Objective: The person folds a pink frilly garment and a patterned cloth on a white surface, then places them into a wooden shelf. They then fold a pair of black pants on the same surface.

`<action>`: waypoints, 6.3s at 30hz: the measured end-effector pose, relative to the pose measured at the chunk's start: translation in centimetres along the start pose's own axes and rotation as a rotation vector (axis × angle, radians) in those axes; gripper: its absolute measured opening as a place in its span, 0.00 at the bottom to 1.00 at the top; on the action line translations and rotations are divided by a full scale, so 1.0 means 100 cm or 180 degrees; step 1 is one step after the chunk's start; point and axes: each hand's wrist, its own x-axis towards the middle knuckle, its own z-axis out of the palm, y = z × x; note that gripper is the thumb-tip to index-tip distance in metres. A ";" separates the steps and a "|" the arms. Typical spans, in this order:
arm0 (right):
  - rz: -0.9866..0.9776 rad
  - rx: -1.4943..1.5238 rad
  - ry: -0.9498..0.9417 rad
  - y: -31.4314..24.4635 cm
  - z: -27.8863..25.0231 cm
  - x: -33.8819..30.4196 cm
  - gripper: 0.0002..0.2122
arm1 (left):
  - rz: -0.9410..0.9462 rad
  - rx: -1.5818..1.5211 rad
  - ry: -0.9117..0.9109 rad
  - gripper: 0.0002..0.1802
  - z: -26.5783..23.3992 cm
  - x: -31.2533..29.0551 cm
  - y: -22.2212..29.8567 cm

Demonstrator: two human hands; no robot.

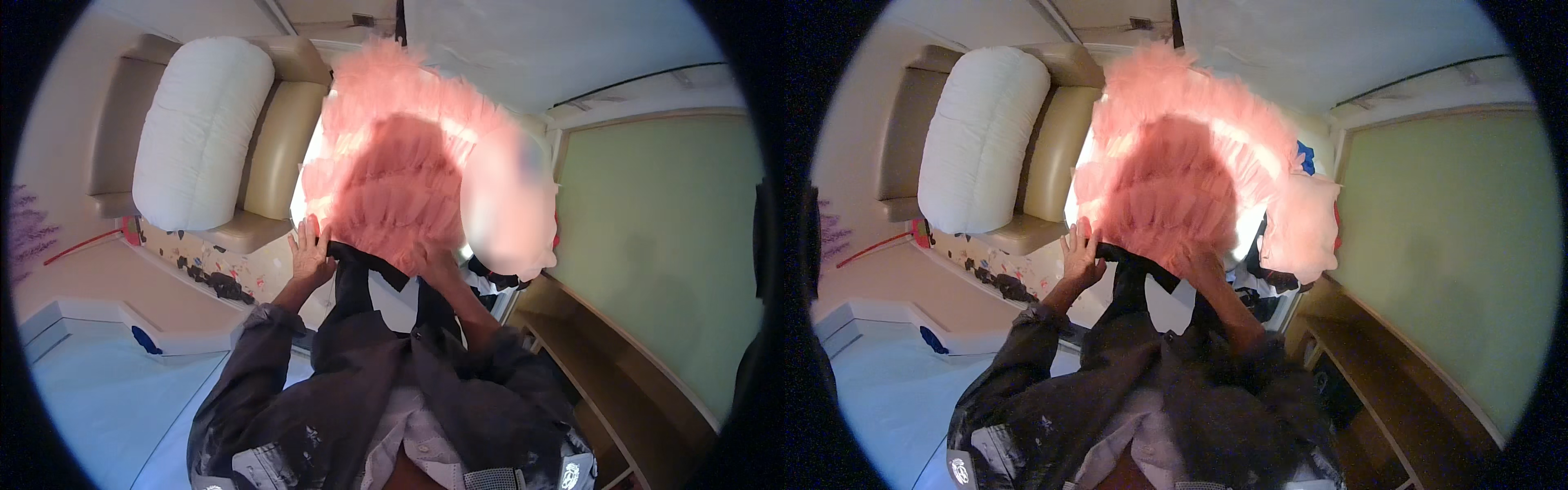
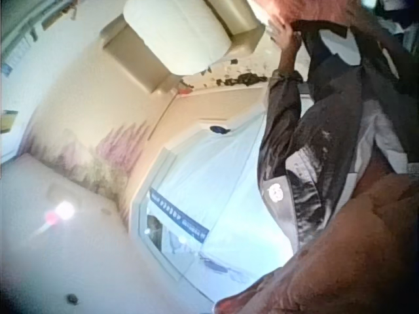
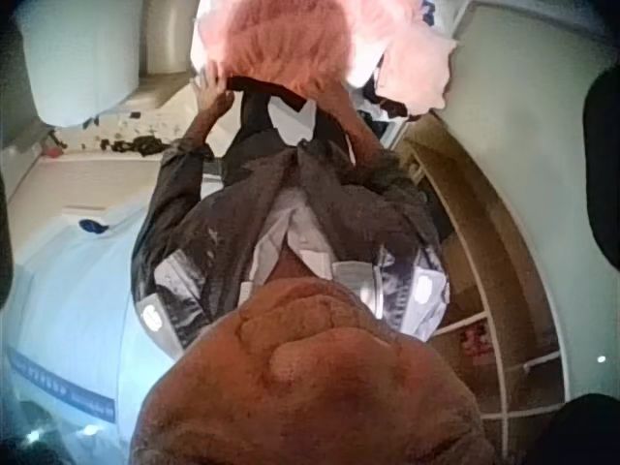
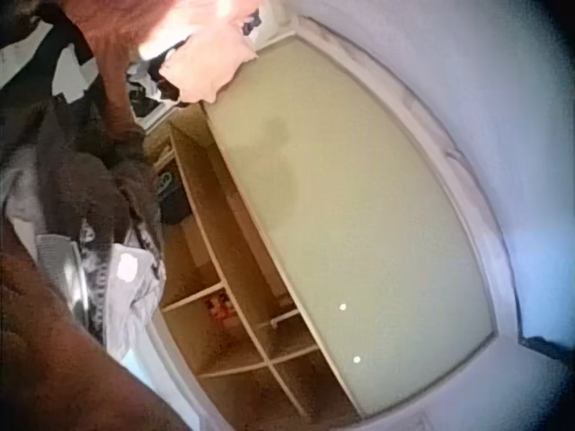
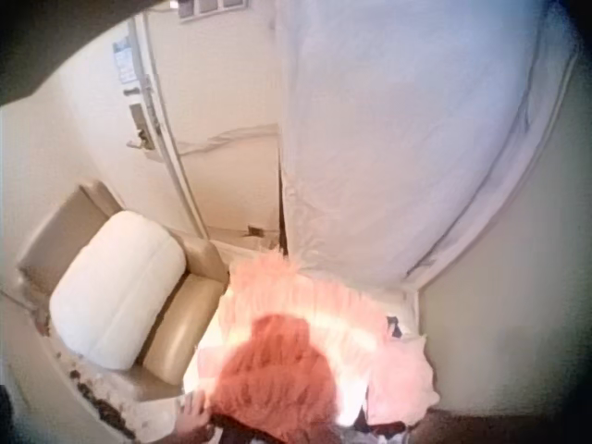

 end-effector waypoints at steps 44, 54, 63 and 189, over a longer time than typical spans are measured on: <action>0.2165 0.4570 0.1013 0.317 -0.154 0.225 0.27 | 0.1385 -0.0244 0.0552 0.32 0.059 0.100 0.190; 0.0563 0.5176 0.1783 0.368 -0.145 0.318 0.11 | 0.1241 -0.0774 0.0077 0.28 0.089 0.138 0.275; 0.0941 0.4133 0.2574 0.351 -0.170 0.317 0.08 | 0.1028 -0.0733 -0.0120 0.19 0.075 0.144 0.281; 0.1346 -0.0478 0.1417 0.280 -0.222 0.414 0.25 | -0.0819 -0.4397 -0.1152 0.22 0.137 0.087 0.235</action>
